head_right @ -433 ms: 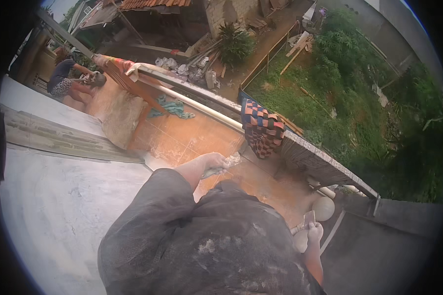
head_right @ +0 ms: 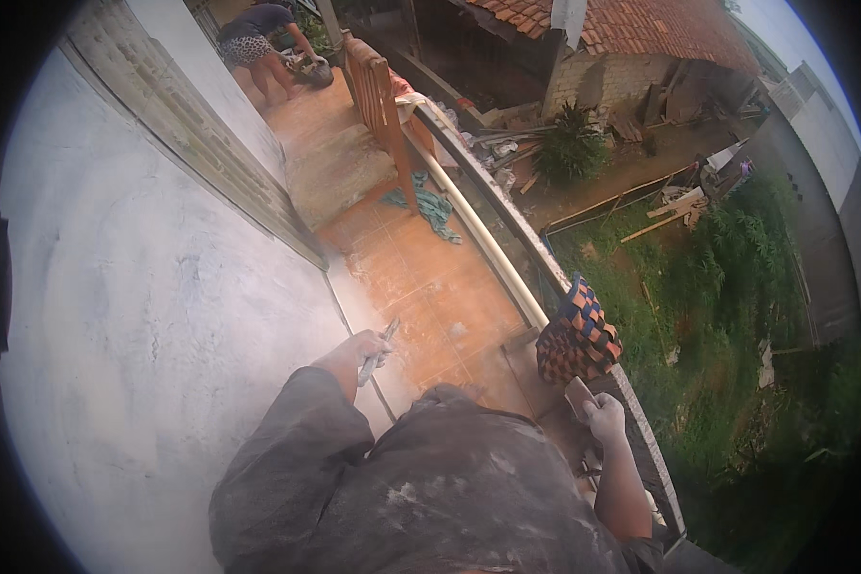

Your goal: The person applies and smooths plaster onto a wall using a trowel and hand, working along the edge where the wall meets a tiled floor. The person repeatedly scoops material, spreads it, and levels the surface.

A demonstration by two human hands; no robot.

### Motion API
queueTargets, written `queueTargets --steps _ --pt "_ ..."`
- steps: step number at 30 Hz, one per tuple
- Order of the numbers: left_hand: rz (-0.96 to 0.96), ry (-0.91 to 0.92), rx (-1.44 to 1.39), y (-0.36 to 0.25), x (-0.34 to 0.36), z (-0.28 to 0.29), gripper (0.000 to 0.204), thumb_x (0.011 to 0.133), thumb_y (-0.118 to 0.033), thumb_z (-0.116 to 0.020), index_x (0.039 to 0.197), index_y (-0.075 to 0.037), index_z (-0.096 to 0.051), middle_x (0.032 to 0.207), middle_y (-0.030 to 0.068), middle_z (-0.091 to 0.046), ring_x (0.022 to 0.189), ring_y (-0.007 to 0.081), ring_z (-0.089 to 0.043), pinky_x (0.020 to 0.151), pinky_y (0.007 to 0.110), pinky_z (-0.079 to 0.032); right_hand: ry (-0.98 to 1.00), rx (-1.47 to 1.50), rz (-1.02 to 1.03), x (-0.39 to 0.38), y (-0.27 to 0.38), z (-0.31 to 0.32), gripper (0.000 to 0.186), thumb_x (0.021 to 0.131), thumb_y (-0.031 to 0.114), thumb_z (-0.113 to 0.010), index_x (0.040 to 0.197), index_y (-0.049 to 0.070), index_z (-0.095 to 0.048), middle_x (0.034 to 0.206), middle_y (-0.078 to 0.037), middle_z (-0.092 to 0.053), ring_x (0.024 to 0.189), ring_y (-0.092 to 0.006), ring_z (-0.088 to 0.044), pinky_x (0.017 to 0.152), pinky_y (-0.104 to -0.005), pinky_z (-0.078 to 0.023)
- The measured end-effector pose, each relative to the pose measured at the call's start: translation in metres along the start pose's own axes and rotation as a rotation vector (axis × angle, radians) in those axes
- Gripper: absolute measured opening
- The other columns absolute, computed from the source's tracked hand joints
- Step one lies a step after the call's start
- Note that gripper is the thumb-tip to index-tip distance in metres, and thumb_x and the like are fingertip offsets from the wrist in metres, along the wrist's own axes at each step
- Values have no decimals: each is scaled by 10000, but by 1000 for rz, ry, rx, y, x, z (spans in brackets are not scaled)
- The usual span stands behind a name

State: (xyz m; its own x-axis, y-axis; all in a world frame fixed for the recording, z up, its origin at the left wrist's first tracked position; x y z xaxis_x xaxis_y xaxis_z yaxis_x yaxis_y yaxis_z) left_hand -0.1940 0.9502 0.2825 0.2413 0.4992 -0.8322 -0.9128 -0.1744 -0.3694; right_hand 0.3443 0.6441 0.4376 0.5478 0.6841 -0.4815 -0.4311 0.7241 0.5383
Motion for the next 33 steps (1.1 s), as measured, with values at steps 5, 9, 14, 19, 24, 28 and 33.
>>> queueTargets --steps 5,9,14,19,24,28,33 --pt "71 -135 -385 11 -42 -47 192 921 -209 -699 1052 -69 -720 990 131 -745 857 284 -747 713 407 -614 102 -296 209 24 63 6 253 832 256 -765 899 12 -751 868 -188 -745 869 -327 -741 802 -428 -562" --pt "-501 -13 1321 31 -59 -86 236 951 -258 -694 1113 -90 -723 1044 68 -759 895 267 -752 730 429 -615 262 -349 303 12 62 -2 255 861 262 -755 937 18 -759 912 -192 -753 927 -347 -740 842 -441 -556" --pt "-37 -30 452 41 -90 -195 254 946 -271 -706 1126 -94 -720 1019 76 -766 868 277 -746 713 429 -608 425 -179 292 -1 4 2 263 911 282 -763 917 21 -735 827 -134 -734 819 -241 -732 759 -404 -552" --pt "191 -163 306 32 -129 -279 260 945 -285 -711 1118 -91 -717 971 85 -764 826 282 -739 689 430 -596 507 292 8 1 -70 12 162 972 179 -729 944 26 -683 841 -69 -728 704 -151 -681 662 -298 -534" --pt "352 -235 -320 63 -153 -332 249 959 -303 -690 1019 -63 -719 831 94 -723 727 269 -721 639 433 -570 511 290 -24 11 -110 13 184 970 191 -719 970 8 -696 874 -70 -724 724 -153 -672 670 -313 -531" --pt "310 -253 -511 80 -164 -358 264 950 -309 -699 984 -48 -715 758 103 -711 678 264 -717 617 434 -556 554 213 19 19 -104 -3 226 963 221 -716 1008 0 -712 887 -68 -725 751 -164 -678 695 -337 -539" --pt "356 -556 -486 71 -188 -359 361 785 -390 -832 887 -50 -765 805 175 -744 786 326 -748 713 449 -571 557 10 186 22 -53 -35 270 925 259 -748 986 -4 -742 858 -91 -739 759 -169 -695 712 -350 -544"
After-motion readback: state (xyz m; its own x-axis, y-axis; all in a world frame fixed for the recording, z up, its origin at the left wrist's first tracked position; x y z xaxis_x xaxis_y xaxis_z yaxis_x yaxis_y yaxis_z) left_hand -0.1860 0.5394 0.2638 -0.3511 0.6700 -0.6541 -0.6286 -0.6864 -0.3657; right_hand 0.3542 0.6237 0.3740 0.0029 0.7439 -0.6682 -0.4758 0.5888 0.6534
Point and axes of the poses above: each hand's wrist, its own x-axis towards the middle knuckle, its own z-axis out of the back of the hand, y = z × x, the point moved 1 cm from there along x, towards the middle knuckle
